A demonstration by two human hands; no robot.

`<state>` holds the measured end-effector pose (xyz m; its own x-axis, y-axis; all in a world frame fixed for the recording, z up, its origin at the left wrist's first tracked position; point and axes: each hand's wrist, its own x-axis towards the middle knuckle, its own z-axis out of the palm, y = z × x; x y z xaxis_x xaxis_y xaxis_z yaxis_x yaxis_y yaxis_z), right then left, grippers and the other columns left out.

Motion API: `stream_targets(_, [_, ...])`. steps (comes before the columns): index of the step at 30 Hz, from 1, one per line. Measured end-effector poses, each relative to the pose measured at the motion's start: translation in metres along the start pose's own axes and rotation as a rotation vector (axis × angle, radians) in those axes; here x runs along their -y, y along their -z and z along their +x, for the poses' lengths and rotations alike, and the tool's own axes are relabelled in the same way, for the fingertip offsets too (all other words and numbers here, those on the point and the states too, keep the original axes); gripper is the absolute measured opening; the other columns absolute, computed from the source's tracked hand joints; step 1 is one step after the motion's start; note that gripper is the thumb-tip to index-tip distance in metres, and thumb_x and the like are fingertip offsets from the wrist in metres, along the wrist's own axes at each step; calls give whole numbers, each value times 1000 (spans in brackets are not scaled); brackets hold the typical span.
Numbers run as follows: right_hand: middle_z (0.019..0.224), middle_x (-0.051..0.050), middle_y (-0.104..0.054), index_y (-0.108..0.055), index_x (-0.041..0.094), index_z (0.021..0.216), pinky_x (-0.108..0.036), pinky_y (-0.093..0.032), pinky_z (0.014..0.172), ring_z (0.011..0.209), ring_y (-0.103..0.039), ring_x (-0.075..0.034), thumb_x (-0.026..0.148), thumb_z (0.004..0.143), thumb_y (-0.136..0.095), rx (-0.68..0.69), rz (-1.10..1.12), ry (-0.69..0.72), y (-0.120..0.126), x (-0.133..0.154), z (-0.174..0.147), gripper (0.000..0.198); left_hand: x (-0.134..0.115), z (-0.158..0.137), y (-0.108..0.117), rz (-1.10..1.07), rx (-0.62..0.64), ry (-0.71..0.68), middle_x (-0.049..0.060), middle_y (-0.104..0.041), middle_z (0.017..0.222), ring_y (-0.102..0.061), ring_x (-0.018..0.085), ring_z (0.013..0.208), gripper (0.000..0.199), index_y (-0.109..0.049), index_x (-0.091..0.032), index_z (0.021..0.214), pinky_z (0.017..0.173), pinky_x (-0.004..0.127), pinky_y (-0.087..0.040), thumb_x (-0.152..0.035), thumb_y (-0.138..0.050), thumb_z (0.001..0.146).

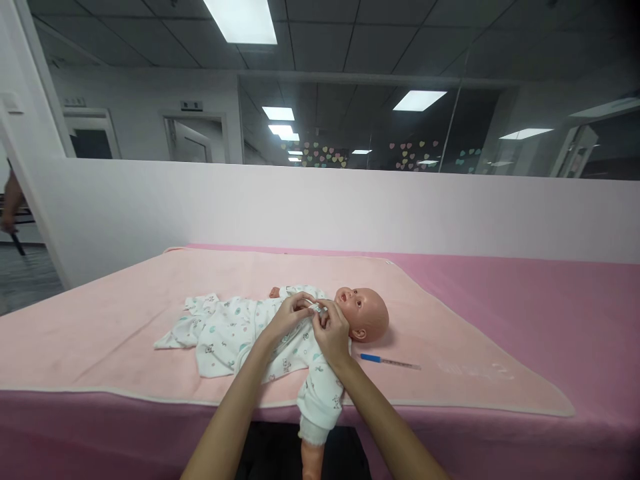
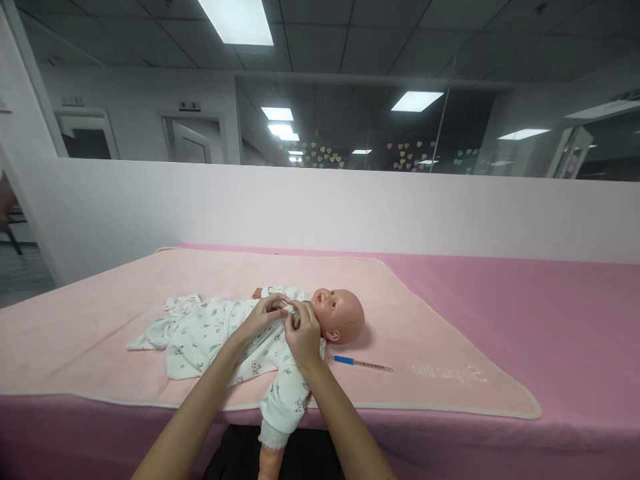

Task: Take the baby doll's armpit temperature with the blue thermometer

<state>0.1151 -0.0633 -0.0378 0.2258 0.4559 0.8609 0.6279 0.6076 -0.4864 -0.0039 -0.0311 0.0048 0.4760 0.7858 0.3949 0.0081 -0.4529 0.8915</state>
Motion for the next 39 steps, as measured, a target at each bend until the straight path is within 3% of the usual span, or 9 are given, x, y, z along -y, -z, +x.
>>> stream_targets(4, [74,-2,-54,-56,17,94,-25,-41,55,50,-42,-10,17,79,-42,-13,-17,-12,0,-2,0,21,-3,-21,4,212,-95,-110,4,-61,82,-55,15,76,17,-58,-16,88,69,25,-43,-26,-52,77])
stream_targets(10, [78,-3,-55,-55,16,95,-25,-44,56,49,-44,-10,18,81,-40,-67,-34,-15,0,0,1,21,-6,-53,8,605,-230,-222,5,-61,90,-53,19,87,17,-59,-19,88,79,32,-41,-29,-47,80])
stream_targets(14, [88,-7,-59,-56,17,98,-26,-47,60,64,-55,-13,17,80,-42,34,-45,122,5,7,0,23,-6,-59,3,759,-233,-303,5,-61,93,-53,20,91,17,-58,-20,91,82,34,-40,-26,-47,80])
stream_targets(17, [94,-7,-62,-58,19,97,-26,-48,67,83,-59,-17,14,78,-42,186,-33,271,10,12,1,25,-3,-59,-1,816,-264,-337,6,-61,95,-53,20,91,19,-58,-20,95,81,34,-41,-24,-47,80])
stream_targets(19, [87,-5,-63,-59,20,94,-25,-48,65,79,-59,-16,12,76,-42,238,-27,295,11,14,1,26,-1,-59,-1,839,-277,-351,6,-61,97,-53,20,91,21,-58,-20,97,80,34,-41,-24,-47,80])
stream_targets(28, [74,-3,-56,-53,19,75,-22,-40,54,63,-51,-13,13,74,-43,232,-37,219,11,11,-1,12,2,-58,-4,946,-277,-347,6,-60,99,-53,19,91,23,-60,-22,100,79,33,-39,-26,-45,83])
stream_targets(39, [64,0,-51,-49,19,71,-22,-33,51,55,-45,-11,14,76,-40,245,-44,157,10,11,-2,11,0,-57,-8,1051,-243,-333,5,-58,100,-51,19,92,19,-57,-21,96,79,33,-36,-27,-44,84])
